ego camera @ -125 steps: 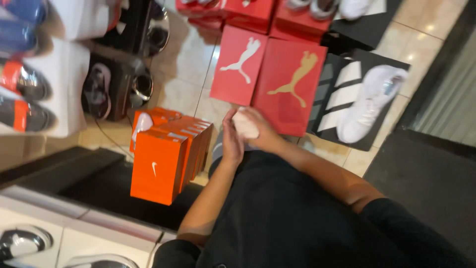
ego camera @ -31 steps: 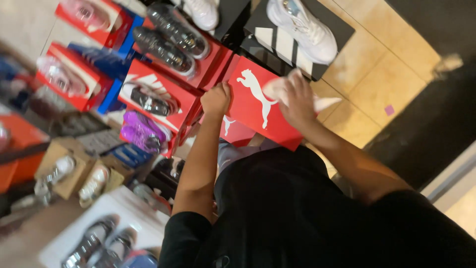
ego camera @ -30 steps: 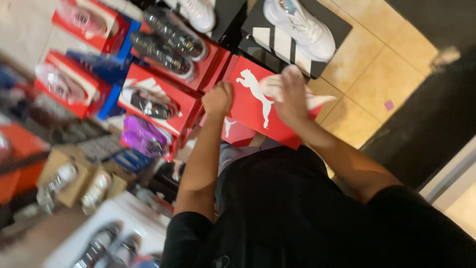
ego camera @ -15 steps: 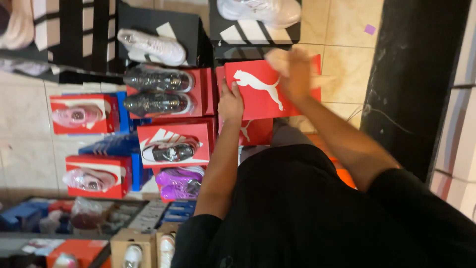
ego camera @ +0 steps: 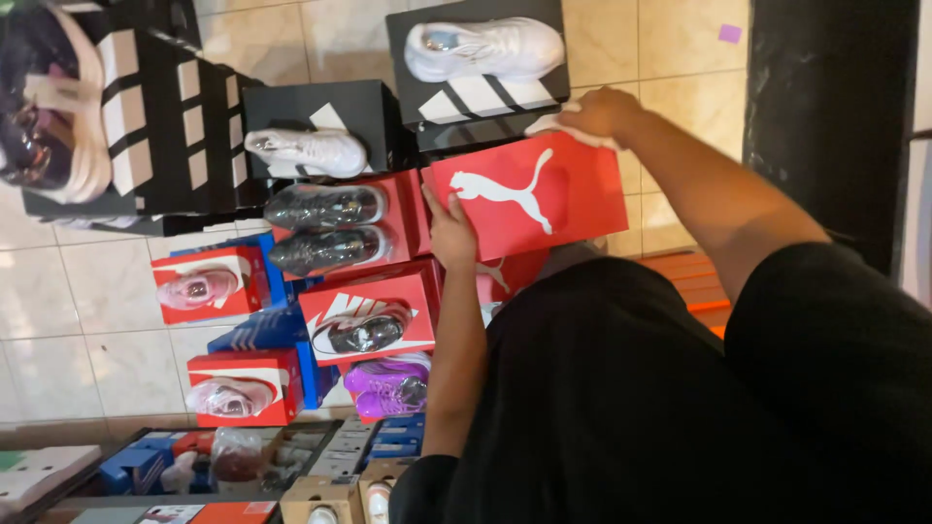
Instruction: Cleaning, inspecting, and organizing shoeboxes in a warehouse setting using a cloth
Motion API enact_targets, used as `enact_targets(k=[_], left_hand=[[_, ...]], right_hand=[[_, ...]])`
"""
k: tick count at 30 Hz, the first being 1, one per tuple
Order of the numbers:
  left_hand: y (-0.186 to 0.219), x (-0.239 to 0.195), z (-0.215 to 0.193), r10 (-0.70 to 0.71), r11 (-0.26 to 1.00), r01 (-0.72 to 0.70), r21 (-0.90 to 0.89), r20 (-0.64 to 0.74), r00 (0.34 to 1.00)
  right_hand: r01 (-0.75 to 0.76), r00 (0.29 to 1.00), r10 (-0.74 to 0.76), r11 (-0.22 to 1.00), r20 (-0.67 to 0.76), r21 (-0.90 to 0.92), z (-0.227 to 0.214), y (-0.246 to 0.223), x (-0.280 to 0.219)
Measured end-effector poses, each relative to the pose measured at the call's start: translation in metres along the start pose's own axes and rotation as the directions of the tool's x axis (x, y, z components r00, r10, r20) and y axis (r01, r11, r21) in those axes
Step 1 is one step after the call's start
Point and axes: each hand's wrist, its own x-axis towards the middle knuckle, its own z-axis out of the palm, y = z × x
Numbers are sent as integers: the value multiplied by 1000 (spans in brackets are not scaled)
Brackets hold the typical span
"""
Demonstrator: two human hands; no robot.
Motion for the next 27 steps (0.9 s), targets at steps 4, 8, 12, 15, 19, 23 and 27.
enact_targets(k=[4,8,12,15,19,23,27], left_hand=[[-1,2,12,66,997,-65,29,-43,997],[-21,11,27,33,992,-29,126,-24,999],[2,-3,5,22,991,-20,136,-15,1000],[5,-9,-1,24,997,-24,75,12,1000],[1,-8,-1,30,999,-31,42,31,999],[-16,9,16,47,999,-47,4,30,998],[-19,10,8,112,988,-106,-110,54,992]], right_hand=[[107,994,-108,991,15,81,35,-10,57],[346,937,-347,938,46,26,47,-151,40],[459,862,-491,862,128,218,55,-203,46],[378,865,-447,879,227,290,0,-170,-6],[188,982,-190,978,16,87,11,-51,11],[323,722,-303,943,-622,-84,63,-4,-7],[432,643,-388,896,-660,-105,86,-125,-65]])
